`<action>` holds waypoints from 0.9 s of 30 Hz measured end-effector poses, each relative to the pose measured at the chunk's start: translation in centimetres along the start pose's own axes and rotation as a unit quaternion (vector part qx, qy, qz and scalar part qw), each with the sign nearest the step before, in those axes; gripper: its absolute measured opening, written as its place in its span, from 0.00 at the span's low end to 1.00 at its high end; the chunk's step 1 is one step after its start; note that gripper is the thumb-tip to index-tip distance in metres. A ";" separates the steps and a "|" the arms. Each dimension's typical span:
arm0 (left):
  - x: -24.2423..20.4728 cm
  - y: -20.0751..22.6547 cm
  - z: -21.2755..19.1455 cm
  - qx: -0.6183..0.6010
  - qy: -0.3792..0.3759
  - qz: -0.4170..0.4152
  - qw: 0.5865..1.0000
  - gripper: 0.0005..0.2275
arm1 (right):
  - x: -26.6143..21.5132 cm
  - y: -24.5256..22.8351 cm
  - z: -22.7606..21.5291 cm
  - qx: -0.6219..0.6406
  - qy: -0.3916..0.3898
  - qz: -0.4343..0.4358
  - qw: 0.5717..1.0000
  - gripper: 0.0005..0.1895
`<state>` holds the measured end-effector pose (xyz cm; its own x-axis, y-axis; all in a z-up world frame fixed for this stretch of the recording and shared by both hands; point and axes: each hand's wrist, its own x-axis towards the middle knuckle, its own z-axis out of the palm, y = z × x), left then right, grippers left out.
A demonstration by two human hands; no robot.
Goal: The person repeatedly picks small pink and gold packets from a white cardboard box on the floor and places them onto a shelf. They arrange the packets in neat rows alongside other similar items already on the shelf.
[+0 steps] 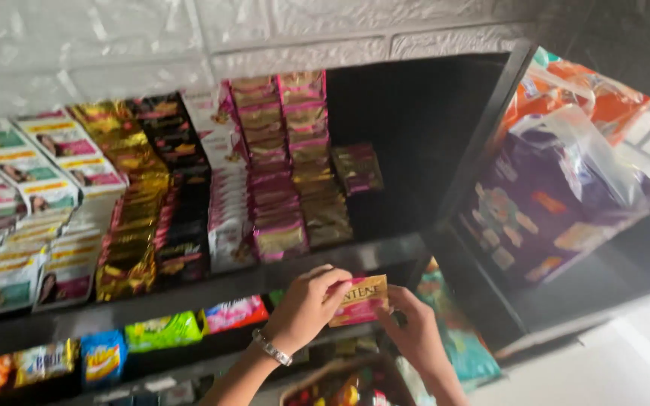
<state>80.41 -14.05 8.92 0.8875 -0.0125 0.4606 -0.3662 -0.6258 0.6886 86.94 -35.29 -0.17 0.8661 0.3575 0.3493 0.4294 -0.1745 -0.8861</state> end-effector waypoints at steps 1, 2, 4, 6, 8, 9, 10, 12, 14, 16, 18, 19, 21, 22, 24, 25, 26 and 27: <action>2.4 -0.1 0.2 0.005 0.003 0.002 1.000 0.06 | 2.2 0.5 -0.8 0.003 0.000 -0.005 1.000 0.15; 4.7 -0.3 0.3 0.024 0.002 0.029 0.999 0.05 | 4.4 0.8 -1.4 0.024 0.001 -0.003 1.000 0.14; 9.4 -0.7 1.0 0.039 0.007 0.047 0.998 0.05 | 8.4 1.7 -3.1 0.040 -0.008 0.002 0.999 0.14; 14.3 -1.5 1.2 0.062 -0.025 -0.001 0.998 0.06 | 12.8 2.2 -4.1 -0.010 0.025 -0.053 0.998 0.15; 19.7 -4.7 1.5 0.090 -0.012 0.004 0.996 0.05 | 18.4 3.7 -3.8 0.013 0.020 -0.034 0.999 0.18; 22.4 -6.2 1.8 0.114 -0.003 0.016 0.993 0.05 | 21.0 4.3 -3.8 0.032 0.022 -0.012 0.999 0.21; 24.9 -8.9 2.5 0.112 0.000 0.014 0.994 0.05 | 23.4 4.9 -3.5 0.029 0.019 -0.013 0.999 0.21; 30.4 -14.2 4.0 0.149 0.043 0.051 0.987 0.03 | 28.3 5.8 -3.2 -0.155 0.007 0.033 0.987 0.25; 32.5 -16.1 4.7 0.151 0.037 0.016 0.988 0.03 | 31.0 6.5 -2.4 -0.187 0.010 0.025 0.982 0.25; 34.0 -18.4 5.5 0.159 0.024 -0.017 0.987 0.05 | 33.0 8.0 -1.3 -0.211 0.017 0.020 0.977 0.26; 34.8 -20.9 6.7 0.159 -0.026 -0.085 0.983 0.07 | 34.6 10.2 -0.4 -0.143 -0.074 0.105 0.981 0.37; 34.4 -21.4 7.3 0.158 -0.027 -0.084 0.983 0.07 | 34.8 11.1 -0.1 -0.143 -0.073 0.106 0.981 0.37; 33.7 -22.3 8.5 0.184 -0.063 -0.140 0.971 0.06 | 35.1 13.0 0.6 -0.241 -0.156 0.083 0.954 0.33; 33.6 -23.4 9.3 0.184 -0.066 -0.139 0.971 0.06 | 36.0 15.4 1.1 -0.240 -0.154 0.086 0.955 0.33; 33.2 -25.7 10.7 0.277 -0.075 -0.157 0.945 0.08 | 37.6 20.1 2.3 -0.371 -0.155 0.123 0.907 0.35; 32.5 -24.6 10.5 0.279 -0.078 -0.156 0.944 0.08 | 37.4 19.9 2.4 -0.368 -0.154 0.125 0.908 0.35; 31.7 -23.5 10.2 0.336 -0.076 -0.142 0.928 0.09 | 37.2 19.7 2.6 -0.376 -0.140 0.127 0.907 0.38; 31.0 -22.4 10.1 0.389 -0.073 -0.128 0.909 0.11 | 36.9 19.5 2.5 -0.385 -0.126 0.128 0.905 0.40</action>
<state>118.96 -8.31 2.15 0.9645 0.1422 0.2225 0.1148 -0.9846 0.1317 126.62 -23.16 -5.31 0.9187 0.3950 -0.0041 0.3570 -0.8348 -0.4192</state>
